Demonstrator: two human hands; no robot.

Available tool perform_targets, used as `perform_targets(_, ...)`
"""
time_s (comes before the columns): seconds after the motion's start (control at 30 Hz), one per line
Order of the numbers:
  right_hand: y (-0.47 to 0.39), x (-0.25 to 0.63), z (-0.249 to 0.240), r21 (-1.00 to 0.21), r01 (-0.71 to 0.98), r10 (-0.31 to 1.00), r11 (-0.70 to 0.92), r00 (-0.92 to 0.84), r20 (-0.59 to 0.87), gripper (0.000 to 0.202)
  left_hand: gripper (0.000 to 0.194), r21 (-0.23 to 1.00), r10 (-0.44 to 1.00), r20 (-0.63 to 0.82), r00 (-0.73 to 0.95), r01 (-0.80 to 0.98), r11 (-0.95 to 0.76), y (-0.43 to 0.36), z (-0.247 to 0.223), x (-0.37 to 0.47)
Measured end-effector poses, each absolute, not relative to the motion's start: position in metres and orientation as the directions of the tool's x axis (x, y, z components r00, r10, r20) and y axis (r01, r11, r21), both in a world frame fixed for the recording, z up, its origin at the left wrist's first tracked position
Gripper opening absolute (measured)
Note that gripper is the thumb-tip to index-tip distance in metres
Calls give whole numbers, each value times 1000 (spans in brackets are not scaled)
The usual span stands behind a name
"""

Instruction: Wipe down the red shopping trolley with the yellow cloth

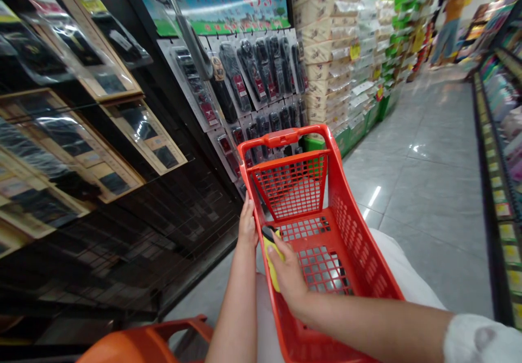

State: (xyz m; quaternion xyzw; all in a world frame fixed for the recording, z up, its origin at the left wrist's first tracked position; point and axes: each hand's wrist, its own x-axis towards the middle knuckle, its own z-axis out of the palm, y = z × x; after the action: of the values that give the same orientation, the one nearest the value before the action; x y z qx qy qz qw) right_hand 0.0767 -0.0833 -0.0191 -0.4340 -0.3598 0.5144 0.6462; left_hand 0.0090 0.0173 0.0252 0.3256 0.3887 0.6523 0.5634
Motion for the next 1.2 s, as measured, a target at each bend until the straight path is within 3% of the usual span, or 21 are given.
perform_targets(0.23, -27, 85, 5, -979, -132, 971, 156, 203, 127, 42, 50, 812, 989, -108, -100, -583, 30, 21, 32, 9)
perform_targets(0.37, -70, 112, -2, -958, -44, 956, 283, -66, 286, 38, 41, 748, 997, -81, -4, -662, 58, 23, 29, 1)
perform_targets(0.5, -106, 141, -1, -906, 99, 870, 411, -341, 357, 40, 38, 742, 997, -60, 42, -667, 73, 24, 25, -5)
perform_targets(0.67, -46, 141, 27, -777, 342, 828, 529, -408, 384, 40, 43, 765, 996, -73, 41, -638, 82, 24, 31, -1)
perform_targets(0.8, -56, 146, 30, -715, 380, 785, 587, -484, 387, 38, 39, 768, 996, -75, 39, -636, 82, 24, 30, -3)
perform_targets(0.97, -118, 172, 22, -670, 273, 615, 690, -710, 344, 38, 34, 749, 995, -79, 65, -655, 102, 25, 23, -9)
perform_targets(1.07, -92, 169, 20, -715, 263, 665, 647, -654, 361, 39, 32, 760, 995, -88, 52, -642, 100, 26, 25, -6)
perform_targets(1.13, -52, 153, 16, -825, 268, 823, 497, -446, 351, 43, 31, 775, 996, -88, 11, -628, 75, 26, 30, -1)
perform_targets(1.2, -14, 131, 9, -941, 209, 961, 268, -129, 245, 55, 31, 796, 994, -97, -41, -603, 53, 27, 34, 6)
